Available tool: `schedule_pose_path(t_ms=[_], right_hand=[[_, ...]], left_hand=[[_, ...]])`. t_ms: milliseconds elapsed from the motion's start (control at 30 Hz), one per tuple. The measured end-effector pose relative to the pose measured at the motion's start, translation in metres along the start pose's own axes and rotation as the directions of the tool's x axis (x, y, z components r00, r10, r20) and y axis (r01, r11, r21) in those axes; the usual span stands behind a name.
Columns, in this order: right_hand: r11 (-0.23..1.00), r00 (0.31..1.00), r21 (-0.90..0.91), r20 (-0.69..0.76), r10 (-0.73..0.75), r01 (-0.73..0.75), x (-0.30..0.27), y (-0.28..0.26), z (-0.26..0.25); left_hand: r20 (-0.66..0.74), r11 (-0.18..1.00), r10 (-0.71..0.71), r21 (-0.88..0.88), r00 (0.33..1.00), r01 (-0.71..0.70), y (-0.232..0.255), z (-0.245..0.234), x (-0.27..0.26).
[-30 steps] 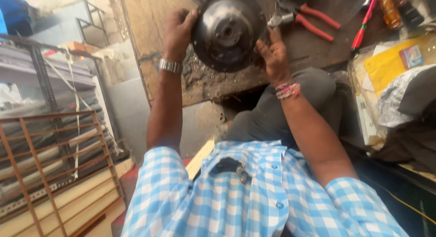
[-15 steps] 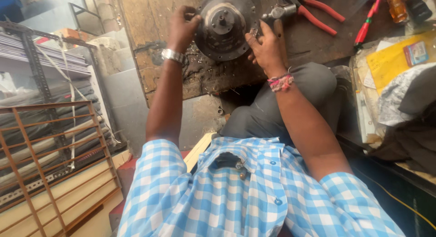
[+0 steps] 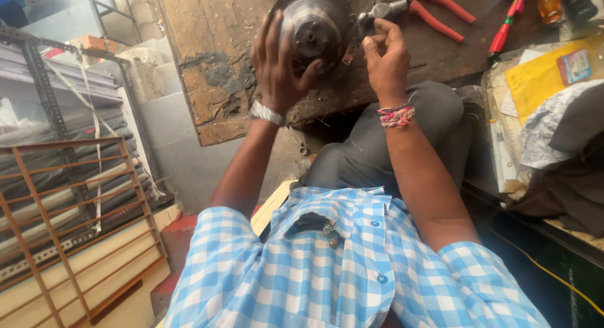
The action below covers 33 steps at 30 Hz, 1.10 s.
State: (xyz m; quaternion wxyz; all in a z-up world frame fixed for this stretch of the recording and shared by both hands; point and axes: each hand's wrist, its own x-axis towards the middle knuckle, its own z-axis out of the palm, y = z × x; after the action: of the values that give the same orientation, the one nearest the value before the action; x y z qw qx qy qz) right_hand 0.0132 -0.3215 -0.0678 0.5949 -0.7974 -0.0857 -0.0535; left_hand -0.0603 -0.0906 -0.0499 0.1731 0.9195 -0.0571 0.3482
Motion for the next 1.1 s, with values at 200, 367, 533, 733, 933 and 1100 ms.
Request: schedule_pose_path(t_ms=[200,367,533,733,933,1100], right_hand=[[0.989,0.987,0.071,-0.101,-0.126,0.133,-0.017,-0.007,-0.088],[0.803,0.989,-0.587,-0.018,-0.144,0.106,-0.075,0.021,-0.202],[0.782,0.942,-0.544,0.049,-0.332,0.304,-0.131,0.034,-0.228],[0.88,0.967,-0.403,0.148,-0.209,0.252,-0.143,0.071,-0.196],[0.753,0.836,-0.487,0.082,0.543,-0.441,-0.163,0.242,-0.152],[0.61,0.675,-0.615,0.164,0.719,-0.5,-0.167,0.322,-0.102]], left_hand=[[0.32,0.944,0.328,-0.074,0.889,-0.322,0.042,0.003,-0.05],[0.589,0.843,0.411,0.045,0.696,-0.535,0.039,0.026,-0.06],[0.642,0.864,0.293,0.14,0.709,-0.483,0.038,0.039,-0.066],[0.747,0.988,0.147,-0.077,0.648,-0.135,0.043,0.041,-0.06],[0.36,0.693,0.468,0.417,0.807,-0.588,0.017,0.067,-0.069],[0.622,0.902,0.267,0.109,0.736,-0.419,0.022,0.048,-0.075]])
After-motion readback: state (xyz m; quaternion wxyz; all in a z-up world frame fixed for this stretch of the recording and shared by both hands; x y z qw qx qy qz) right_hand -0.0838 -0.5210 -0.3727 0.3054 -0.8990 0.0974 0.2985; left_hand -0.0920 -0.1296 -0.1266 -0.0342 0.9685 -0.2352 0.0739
